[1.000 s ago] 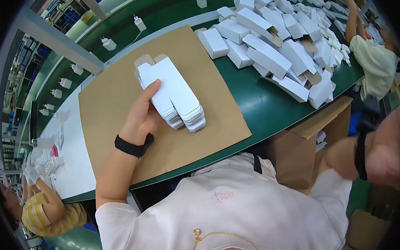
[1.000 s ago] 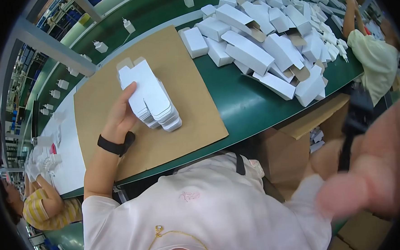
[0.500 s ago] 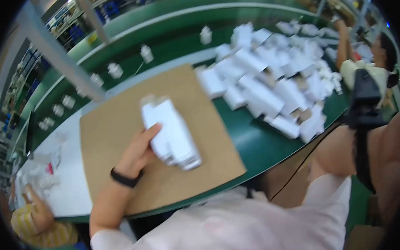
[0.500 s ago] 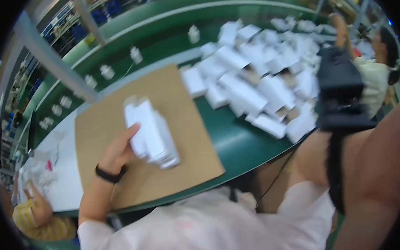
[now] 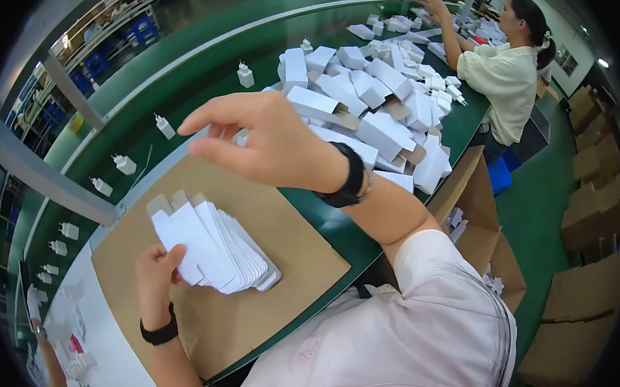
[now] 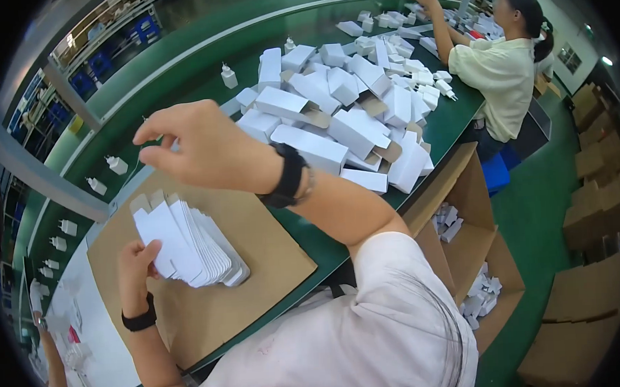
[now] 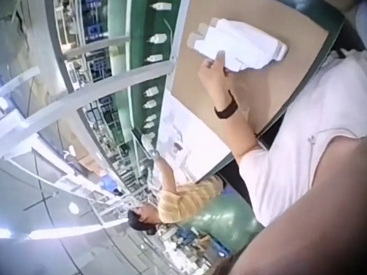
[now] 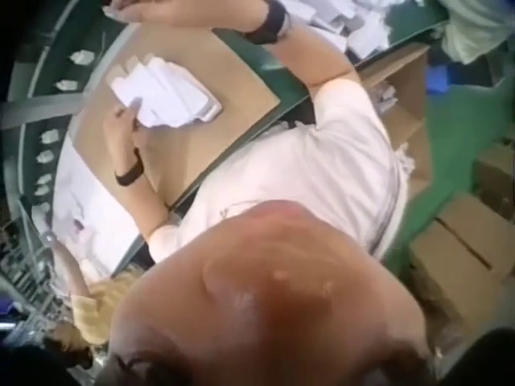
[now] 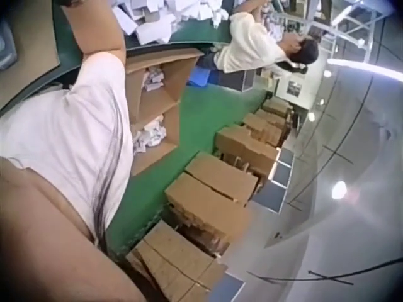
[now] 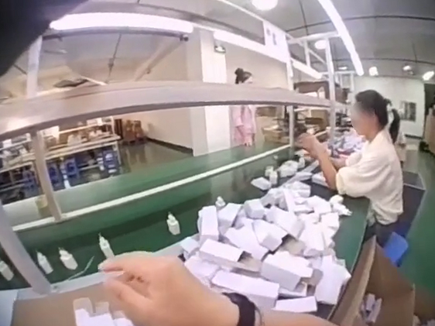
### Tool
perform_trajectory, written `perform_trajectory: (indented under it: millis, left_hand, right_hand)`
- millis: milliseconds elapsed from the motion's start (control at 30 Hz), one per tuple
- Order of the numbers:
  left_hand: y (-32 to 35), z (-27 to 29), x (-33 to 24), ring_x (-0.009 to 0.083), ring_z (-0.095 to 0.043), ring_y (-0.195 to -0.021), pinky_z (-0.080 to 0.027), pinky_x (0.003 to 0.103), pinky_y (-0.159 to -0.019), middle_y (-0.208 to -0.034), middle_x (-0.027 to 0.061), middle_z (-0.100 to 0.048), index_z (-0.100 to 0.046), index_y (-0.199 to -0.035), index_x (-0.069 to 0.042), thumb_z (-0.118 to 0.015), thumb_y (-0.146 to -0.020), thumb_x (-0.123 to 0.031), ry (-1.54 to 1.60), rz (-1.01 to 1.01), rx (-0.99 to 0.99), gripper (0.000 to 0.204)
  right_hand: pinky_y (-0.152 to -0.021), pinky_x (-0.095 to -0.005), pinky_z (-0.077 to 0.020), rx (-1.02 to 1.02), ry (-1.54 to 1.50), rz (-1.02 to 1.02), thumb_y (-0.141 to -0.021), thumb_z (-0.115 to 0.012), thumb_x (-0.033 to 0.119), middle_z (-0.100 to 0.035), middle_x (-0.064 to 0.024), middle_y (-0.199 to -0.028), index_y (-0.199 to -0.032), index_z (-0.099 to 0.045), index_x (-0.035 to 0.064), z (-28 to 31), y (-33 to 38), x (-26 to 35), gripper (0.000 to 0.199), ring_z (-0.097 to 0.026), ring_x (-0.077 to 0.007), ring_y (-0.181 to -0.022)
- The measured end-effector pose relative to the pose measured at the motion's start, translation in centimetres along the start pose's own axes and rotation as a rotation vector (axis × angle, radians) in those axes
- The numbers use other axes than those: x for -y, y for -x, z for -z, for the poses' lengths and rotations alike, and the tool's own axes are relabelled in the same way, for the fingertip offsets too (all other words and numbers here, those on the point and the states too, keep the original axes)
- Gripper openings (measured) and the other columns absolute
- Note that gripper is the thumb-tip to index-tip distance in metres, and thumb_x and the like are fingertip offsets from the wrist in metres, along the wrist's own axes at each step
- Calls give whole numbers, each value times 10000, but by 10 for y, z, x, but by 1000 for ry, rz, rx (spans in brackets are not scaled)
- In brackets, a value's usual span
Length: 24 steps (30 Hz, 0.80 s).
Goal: The person folds white cardboard boxes by hand, one at a time, and places each completed box onto a pile on the assembly line. After folding several boxes, the person moves the stack of flat cardboard sheets to reach more underneath.
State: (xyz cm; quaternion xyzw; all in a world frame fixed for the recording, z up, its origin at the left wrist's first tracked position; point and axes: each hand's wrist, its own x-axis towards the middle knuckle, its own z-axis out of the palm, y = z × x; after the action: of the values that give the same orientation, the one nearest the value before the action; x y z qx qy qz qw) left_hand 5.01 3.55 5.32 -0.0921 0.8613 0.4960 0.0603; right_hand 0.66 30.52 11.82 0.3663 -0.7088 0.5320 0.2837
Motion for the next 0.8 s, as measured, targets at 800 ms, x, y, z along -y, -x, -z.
perform_trajectory:
  millis: [800]
  left_hand:
    - [-54, 4, -24, 172, -561, -825, -470, 316, -736, -949, 80, -577, -487, -991, -49, -698, -742, -139, 276, -672, -101, 338]
  right_hand:
    - [-717, -233, -509, 236, -372, -405, -720, -713, 7, -612, -95, -944, -1049, -550, -52, -103, -27, -47, 371, -613, -153, -847]
